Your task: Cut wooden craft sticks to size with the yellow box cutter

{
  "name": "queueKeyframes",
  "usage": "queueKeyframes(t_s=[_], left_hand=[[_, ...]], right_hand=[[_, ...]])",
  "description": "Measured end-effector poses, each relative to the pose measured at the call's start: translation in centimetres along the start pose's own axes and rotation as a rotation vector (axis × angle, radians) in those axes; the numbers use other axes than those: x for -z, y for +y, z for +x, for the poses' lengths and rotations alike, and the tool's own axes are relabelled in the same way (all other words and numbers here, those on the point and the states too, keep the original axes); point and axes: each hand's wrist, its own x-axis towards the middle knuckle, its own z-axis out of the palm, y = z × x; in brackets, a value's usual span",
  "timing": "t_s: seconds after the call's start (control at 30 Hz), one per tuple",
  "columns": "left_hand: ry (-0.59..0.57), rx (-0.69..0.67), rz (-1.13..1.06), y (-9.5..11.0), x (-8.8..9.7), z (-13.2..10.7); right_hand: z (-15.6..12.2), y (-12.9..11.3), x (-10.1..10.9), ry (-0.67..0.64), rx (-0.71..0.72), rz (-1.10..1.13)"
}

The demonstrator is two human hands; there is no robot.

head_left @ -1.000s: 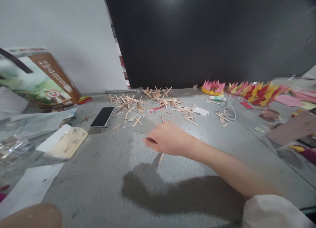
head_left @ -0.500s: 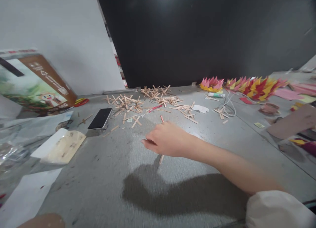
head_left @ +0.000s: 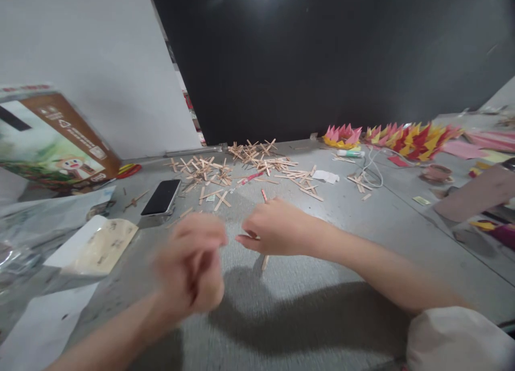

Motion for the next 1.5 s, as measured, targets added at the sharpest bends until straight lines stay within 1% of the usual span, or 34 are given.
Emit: queueKeyframes(t_s=[0.07,0.17,0.2,0.23,0.3,0.37,0.4,0.5,0.57,0.63,0.7,0.77,0.83,0.97,1.03,1.17,1.33,1.5], left_hand=[[-0.122,0.068,0.012,-2.0,-1.4,-0.4],[-0.377,0.305,0.064,-5.1,-3.7,-2.0],[-0.471,0.355,0.076,-6.0,-4.2,-2.7],[-0.531,0.382,0.092,-6.6,-4.7,-3.4],[-0.637,0.348,0.111,-7.3,-5.1,-4.8],[-0.675,0.301,0.189,-7.6,-5.2,-5.6],[-0.688,0.299,0.231,-7.6,-5.2,-5.8],[-0.748,0.251,0.274,-7.3,-4.8,-5.8],[-0.797,0.171,0.236,-7.0,-4.4,-5.5],[-0.829,0.092,0.194,-6.5,-4.2,-5.1],[-0.871,0.05,0.142,-6.1,-4.2,-4.9],[-0.908,0.051,0.077,-5.8,-4.4,-4.8],[-0.923,0.086,0.041,-5.7,-4.7,-4.8],[-0.938,0.088,0.025,-6.0,-5.1,-5.1],[-0.935,0.082,0.028,-6.0,-5.1,-5.3],[-0.923,0.093,0.026,-6.0,-5.0,-5.4],[-0.902,0.11,0.012,-6.1,-5.2,-5.4],[-0.874,0.151,0.023,-6.5,-5.7,-5.7]], right_hand=[[-0.2,0.1,-0.1,-0.035,0.01,-0.002],[-0.3,0.5,-0.3,-0.11,0.005,0.003],[-0.2,0.7,-0.3,-0.135,-0.004,0.007],[-0.1,0.8,-0.2,-0.164,-0.01,0.009],[0.3,1.0,0.3,-0.234,-0.003,0.001],[0.7,1.1,0.8,-0.323,0.017,-0.009],[0.8,1.1,1.1,-0.371,0.021,-0.008],[1.2,1.1,1.5,-0.468,-0.008,0.003],[1.2,1.2,1.3,-0.486,-0.003,0.007],[1.0,1.4,0.9,-0.479,0.028,-0.002],[0.8,1.6,0.5,-0.465,0.041,0.002],[0.7,1.5,0.4,-0.475,0.053,0.011],[0.7,1.2,0.4,-0.495,0.077,-0.005],[1.1,0.5,0.7,-0.523,0.123,-0.072],[1.3,0.4,0.9,-0.551,0.126,-0.067],[0.9,0.3,1.0,-0.581,0.044,0.012],[-0.5,0.6,0.4,-0.508,-0.046,0.103],[-1.7,2.2,-0.4,-0.427,-0.13,0.237]])
